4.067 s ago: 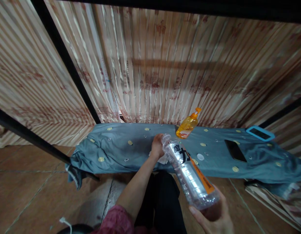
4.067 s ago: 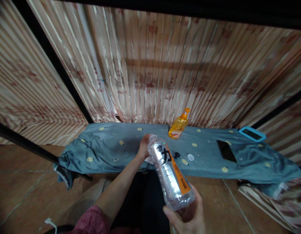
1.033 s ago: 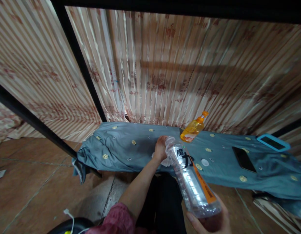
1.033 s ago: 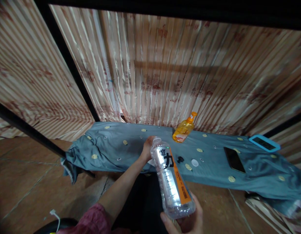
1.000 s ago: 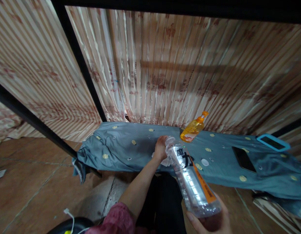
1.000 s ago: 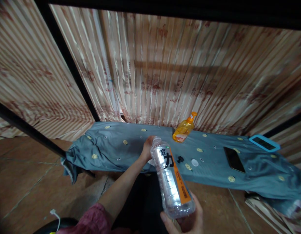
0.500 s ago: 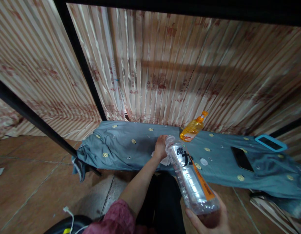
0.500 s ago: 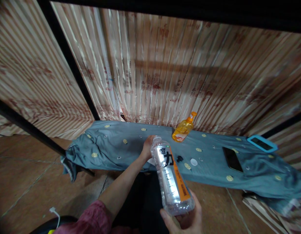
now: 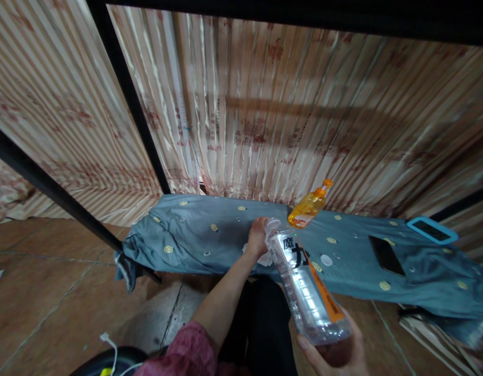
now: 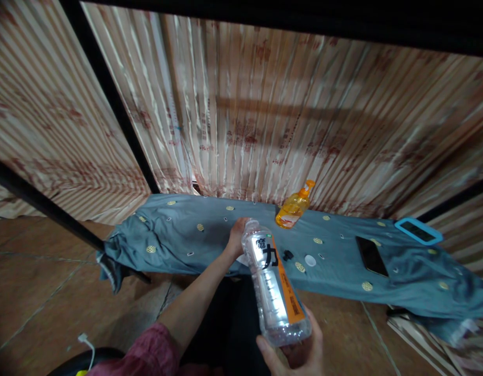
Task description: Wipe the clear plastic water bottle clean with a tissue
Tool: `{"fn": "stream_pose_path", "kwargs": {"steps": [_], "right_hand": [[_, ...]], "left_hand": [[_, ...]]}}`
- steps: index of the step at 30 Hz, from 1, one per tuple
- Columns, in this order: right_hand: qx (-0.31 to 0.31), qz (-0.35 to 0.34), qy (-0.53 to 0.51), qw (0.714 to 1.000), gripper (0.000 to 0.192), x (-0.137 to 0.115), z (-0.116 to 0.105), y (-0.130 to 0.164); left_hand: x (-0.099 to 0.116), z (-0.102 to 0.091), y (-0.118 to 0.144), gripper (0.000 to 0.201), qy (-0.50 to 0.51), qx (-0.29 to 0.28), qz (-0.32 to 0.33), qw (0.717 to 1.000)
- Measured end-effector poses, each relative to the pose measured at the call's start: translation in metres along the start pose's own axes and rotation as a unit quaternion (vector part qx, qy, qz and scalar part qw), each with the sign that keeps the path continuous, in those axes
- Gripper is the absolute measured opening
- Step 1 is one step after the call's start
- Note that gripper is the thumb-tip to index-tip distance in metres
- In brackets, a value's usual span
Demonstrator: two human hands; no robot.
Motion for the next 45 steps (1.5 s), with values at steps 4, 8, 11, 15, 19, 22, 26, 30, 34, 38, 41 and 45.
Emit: {"fn": "stream_pose_path", "kwargs": {"steps": [4,8,11,15,19,22,26,30,34,38,41,45], "right_hand": [[0.001,-0.009,0.006,1.0,0.094,0.0,-0.0004,0.0005],[-0.004,-0.012,0.011,1.0,0.092,-0.0007,-0.0003,0.0007],[-0.004,-0.009,0.013,1.0,0.093,-0.001,0.0001,0.0012],[0.005,-0.007,0.01,1.0,0.095,-0.0021,0.0003,0.0022],[0.005,0.002,0.008,1.0,0.095,-0.0018,0.0004,0.0024],[0.003,0.002,0.006,1.0,0.095,-0.0018,0.0002,0.0022],[-0.007,-0.01,0.013,1.0,0.093,-0.0036,0.0019,0.0024],[-0.007,-0.012,0.013,1.0,0.093,-0.0047,0.0024,0.0035],[-0.005,-0.003,0.022,1.0,0.097,-0.0048,0.0017,0.0045],[-0.006,0.001,0.018,1.0,0.098,-0.005,0.002,0.0055],[-0.001,0.0,0.018,1.0,0.099,-0.0054,0.0018,0.006],[-0.003,-0.004,0.023,1.0,0.097,-0.0067,0.0015,0.0056]], "left_hand": [[-0.001,0.0016,0.0003,0.02,-0.003,-0.001,0.001,1.0],[-0.0021,0.0022,0.0009,0.019,-0.008,0.007,-0.005,1.0],[-0.0017,0.0019,0.0013,0.02,-0.009,0.008,-0.008,1.0],[-0.0004,0.0013,0.0014,0.022,-0.008,0.005,-0.008,1.0],[-0.0004,0.0019,0.001,0.021,-0.009,0.002,-0.01,1.0],[-0.0005,0.0027,0.0008,0.02,-0.007,-0.002,-0.01,1.0],[0.0009,0.002,0.0012,0.018,-0.003,-0.006,-0.011,1.0],[0.002,-0.0001,0.0024,0.02,-0.006,-0.002,-0.014,1.0],[0.0024,0.0005,0.0025,0.023,-0.001,-0.002,-0.004,1.0],[0.0012,0.0018,0.0017,0.022,0.001,-0.002,-0.007,1.0],[-0.0001,0.0023,0.0014,0.022,0.007,0.001,-0.013,1.0],[-0.0015,0.002,0.0014,0.023,0.023,0.009,-0.015,1.0]]}}
Point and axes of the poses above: each hand's wrist, its own y-axis away from the middle knuckle, its own z-axis out of the palm, x = y × z, the point moved 8 cm from there along -y, towards the middle knuckle, and after that the axes turned 2 degrees about -x, right-handed, at the moved point
